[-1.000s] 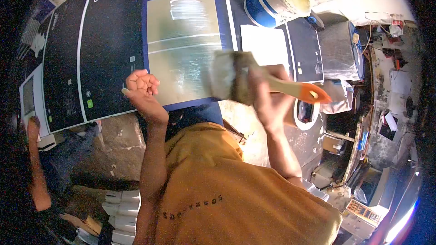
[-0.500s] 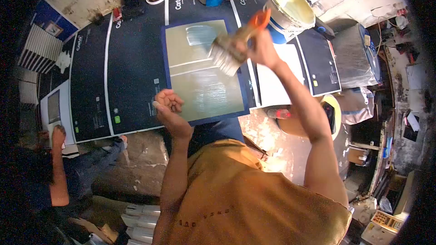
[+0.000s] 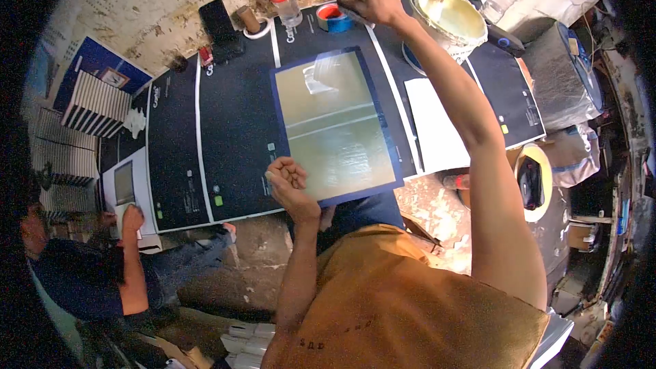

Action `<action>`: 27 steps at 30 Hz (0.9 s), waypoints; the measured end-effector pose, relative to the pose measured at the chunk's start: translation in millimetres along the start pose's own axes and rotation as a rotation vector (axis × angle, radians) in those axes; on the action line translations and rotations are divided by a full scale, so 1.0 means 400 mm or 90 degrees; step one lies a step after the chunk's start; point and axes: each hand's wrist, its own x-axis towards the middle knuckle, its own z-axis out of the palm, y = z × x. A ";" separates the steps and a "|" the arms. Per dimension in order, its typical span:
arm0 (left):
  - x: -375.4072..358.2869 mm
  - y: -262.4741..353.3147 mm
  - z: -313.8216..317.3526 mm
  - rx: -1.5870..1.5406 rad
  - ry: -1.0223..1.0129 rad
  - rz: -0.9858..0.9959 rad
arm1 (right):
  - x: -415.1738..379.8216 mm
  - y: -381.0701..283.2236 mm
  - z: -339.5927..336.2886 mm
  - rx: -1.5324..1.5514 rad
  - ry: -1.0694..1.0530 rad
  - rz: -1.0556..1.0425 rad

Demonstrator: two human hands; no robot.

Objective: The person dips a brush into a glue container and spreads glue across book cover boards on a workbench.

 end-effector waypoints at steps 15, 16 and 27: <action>0.002 -0.004 0.008 -0.001 -0.004 -0.020 | -0.102 -0.021 -0.017 0.355 -0.236 -0.207; -0.002 -0.005 0.002 0.004 -0.006 -0.017 | -0.066 0.016 0.015 0.235 -0.192 -0.263; -0.003 0.012 0.011 0.020 0.007 -0.016 | 0.060 -0.153 0.129 0.239 -0.234 -0.268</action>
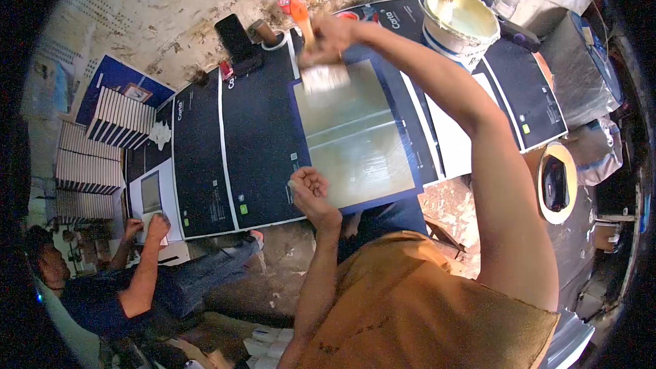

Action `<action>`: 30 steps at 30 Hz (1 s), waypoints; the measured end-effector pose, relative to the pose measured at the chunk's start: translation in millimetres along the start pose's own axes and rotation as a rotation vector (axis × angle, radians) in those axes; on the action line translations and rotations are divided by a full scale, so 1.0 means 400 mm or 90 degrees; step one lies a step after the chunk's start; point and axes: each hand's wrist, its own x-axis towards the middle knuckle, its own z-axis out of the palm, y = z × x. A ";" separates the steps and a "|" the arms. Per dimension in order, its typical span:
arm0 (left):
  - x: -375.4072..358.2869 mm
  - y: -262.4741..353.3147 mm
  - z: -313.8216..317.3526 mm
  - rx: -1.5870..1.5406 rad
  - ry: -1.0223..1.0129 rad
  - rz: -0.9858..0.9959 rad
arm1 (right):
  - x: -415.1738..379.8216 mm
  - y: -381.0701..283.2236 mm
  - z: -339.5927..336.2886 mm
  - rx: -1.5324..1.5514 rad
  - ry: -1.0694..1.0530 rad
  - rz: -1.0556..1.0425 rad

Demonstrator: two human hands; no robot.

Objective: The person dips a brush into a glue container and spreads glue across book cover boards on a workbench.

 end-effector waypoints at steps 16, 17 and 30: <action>0.000 -0.002 -0.003 0.018 0.012 -0.007 | 0.083 -0.122 0.021 -0.086 -0.087 -0.084; -0.002 -0.004 -0.001 -0.004 0.014 -0.006 | 0.083 -0.111 0.014 -0.116 -0.037 -0.029; 0.009 -0.025 0.003 0.048 0.007 0.062 | -0.145 -0.009 -0.023 0.053 0.243 0.112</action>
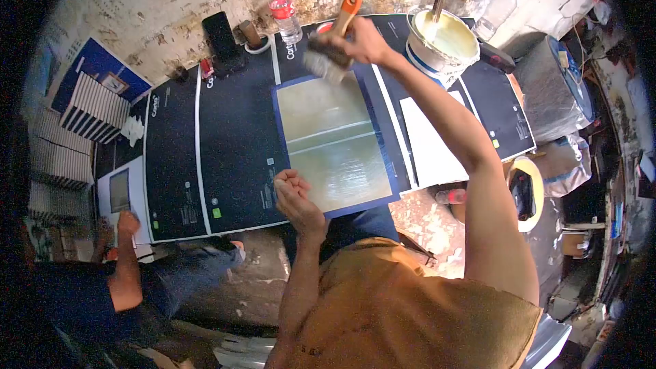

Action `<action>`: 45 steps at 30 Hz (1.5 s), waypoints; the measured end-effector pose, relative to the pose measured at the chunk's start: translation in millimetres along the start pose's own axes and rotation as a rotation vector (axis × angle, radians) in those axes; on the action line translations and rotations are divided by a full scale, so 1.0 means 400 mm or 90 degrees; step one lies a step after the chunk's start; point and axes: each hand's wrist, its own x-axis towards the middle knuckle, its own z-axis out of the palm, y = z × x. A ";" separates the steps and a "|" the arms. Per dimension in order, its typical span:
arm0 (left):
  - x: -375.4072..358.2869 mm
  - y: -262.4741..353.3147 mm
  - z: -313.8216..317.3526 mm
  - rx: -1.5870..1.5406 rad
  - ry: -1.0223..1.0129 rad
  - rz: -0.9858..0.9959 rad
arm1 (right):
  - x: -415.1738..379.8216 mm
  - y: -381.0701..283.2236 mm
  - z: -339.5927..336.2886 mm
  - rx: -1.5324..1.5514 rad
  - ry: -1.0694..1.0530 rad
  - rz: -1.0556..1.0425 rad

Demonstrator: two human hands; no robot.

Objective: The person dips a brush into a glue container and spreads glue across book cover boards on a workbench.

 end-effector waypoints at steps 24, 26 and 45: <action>-0.001 0.027 -0.010 -0.030 -0.003 -0.069 | -0.447 -0.230 -0.058 -0.011 0.414 0.234; -0.003 0.031 -0.006 -0.024 -0.015 -0.078 | -0.477 -0.260 -0.021 0.077 0.382 0.278; 0.014 -0.006 -0.025 -0.106 -0.005 -0.082 | -0.673 -0.264 -0.094 -0.167 0.251 0.389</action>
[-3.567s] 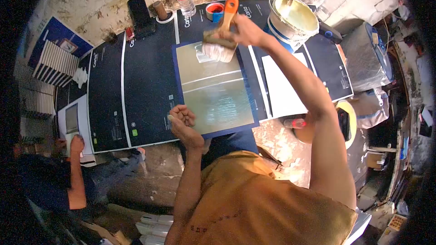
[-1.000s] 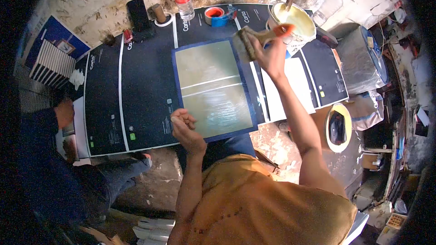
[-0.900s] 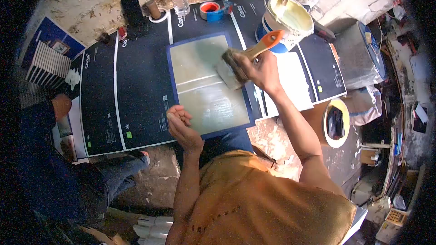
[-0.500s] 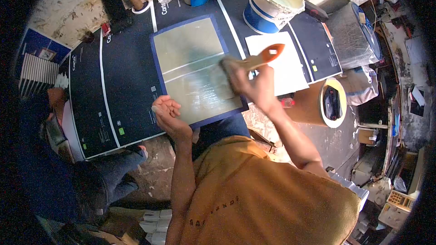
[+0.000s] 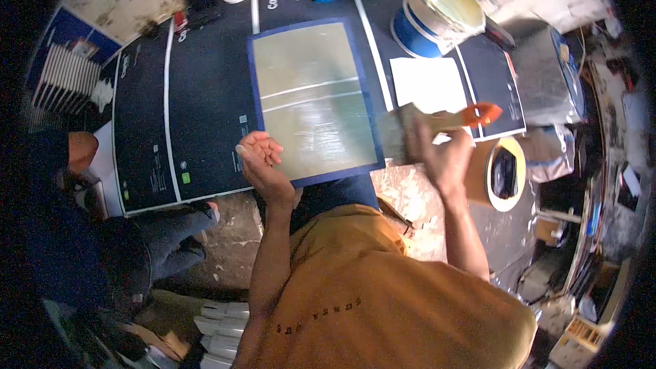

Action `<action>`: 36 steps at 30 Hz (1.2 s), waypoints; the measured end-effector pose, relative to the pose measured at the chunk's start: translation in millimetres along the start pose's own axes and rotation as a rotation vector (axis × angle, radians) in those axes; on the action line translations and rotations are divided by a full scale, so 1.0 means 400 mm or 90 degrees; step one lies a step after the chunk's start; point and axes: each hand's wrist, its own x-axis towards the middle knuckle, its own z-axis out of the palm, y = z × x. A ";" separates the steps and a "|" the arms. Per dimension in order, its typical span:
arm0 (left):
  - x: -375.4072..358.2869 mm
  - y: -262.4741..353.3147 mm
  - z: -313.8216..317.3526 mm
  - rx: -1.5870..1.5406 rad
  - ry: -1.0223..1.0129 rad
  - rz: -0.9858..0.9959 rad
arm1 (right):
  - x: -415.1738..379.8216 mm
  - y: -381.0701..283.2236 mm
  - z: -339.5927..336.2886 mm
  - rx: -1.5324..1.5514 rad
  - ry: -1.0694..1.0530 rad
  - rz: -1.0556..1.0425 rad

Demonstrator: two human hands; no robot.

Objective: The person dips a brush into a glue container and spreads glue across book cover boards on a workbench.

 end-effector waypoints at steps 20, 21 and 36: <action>0.654 0.179 0.208 0.693 -0.725 -0.018 | 0.131 -0.342 0.377 0.050 -0.281 -0.702; 0.664 0.177 0.211 0.681 -0.755 -0.015 | 0.126 -0.359 0.350 0.087 -0.330 -0.728; 0.625 0.167 0.228 0.691 -0.724 -0.068 | 0.127 -0.304 0.282 -0.006 -0.167 -0.597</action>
